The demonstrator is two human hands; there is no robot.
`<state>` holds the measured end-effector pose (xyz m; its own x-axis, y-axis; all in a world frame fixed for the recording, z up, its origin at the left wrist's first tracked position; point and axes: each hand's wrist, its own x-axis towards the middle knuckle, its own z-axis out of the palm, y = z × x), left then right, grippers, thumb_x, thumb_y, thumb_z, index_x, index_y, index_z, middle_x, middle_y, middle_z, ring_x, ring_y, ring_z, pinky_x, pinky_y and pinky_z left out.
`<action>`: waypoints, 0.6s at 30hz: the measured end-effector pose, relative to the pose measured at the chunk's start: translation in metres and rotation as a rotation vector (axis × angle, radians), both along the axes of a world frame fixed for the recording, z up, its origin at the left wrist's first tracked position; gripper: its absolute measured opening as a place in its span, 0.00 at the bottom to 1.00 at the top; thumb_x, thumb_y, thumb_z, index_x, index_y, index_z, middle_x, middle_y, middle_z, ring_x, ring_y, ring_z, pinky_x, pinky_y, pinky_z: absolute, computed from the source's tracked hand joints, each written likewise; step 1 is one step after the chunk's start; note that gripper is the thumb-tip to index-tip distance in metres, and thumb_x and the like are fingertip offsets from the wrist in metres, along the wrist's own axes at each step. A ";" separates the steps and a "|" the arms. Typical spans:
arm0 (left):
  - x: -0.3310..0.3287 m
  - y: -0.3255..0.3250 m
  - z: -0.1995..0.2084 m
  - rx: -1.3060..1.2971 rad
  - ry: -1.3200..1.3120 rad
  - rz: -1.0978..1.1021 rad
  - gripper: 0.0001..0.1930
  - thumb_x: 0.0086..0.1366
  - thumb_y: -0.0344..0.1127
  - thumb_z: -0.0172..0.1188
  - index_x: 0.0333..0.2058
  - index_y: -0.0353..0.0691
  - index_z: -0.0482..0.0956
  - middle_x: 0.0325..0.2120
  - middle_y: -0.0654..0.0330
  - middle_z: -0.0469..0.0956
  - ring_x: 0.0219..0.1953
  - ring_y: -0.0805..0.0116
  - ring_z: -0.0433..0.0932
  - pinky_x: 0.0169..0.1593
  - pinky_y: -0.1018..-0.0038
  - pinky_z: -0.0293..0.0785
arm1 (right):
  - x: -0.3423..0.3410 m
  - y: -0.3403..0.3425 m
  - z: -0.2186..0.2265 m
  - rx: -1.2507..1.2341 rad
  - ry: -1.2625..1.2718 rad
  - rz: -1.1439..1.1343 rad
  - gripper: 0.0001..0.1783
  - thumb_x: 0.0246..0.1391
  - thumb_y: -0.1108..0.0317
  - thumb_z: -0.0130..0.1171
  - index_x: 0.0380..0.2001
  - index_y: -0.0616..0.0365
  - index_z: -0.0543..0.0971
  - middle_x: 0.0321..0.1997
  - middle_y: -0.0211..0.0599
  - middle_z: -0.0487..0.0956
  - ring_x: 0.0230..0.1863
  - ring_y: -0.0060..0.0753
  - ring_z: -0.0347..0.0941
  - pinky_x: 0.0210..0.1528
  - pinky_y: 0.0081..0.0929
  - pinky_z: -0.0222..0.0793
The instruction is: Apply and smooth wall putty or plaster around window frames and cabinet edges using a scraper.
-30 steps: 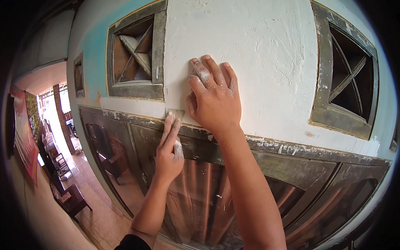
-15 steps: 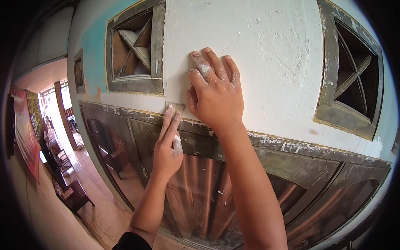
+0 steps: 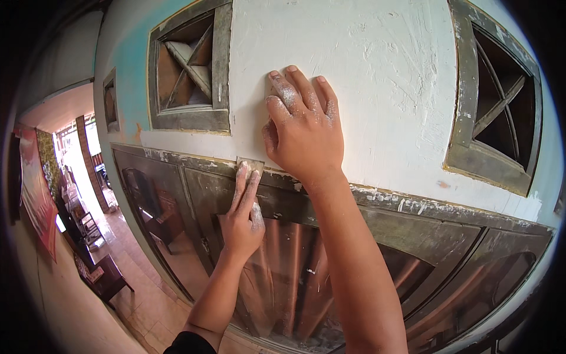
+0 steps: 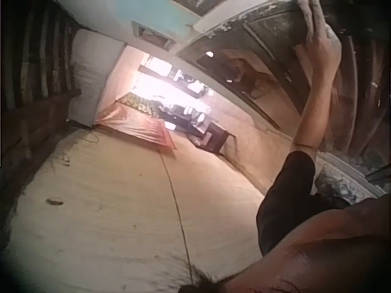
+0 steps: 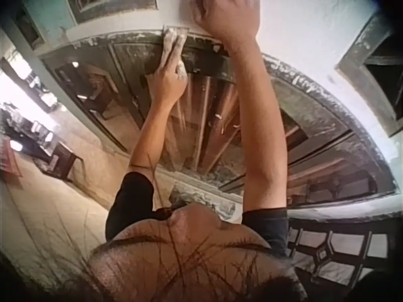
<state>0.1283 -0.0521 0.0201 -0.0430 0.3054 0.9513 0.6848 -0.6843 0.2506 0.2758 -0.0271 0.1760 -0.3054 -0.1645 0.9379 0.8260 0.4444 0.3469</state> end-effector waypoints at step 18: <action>0.003 -0.003 0.013 0.002 -0.001 -0.049 0.36 0.64 0.14 0.47 0.72 0.40 0.69 0.75 0.46 0.63 0.74 0.43 0.64 0.70 0.60 0.70 | 0.002 0.001 -0.001 -0.021 -0.003 -0.002 0.15 0.48 0.68 0.66 0.42 0.50 0.83 0.71 0.28 0.77 0.77 0.40 0.65 0.78 0.56 0.55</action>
<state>0.1314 -0.0553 0.0328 -0.0292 0.3049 0.9519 0.6505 -0.7173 0.2497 0.2781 -0.0261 0.1750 -0.3083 -0.1442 0.9403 0.8259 0.4499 0.3398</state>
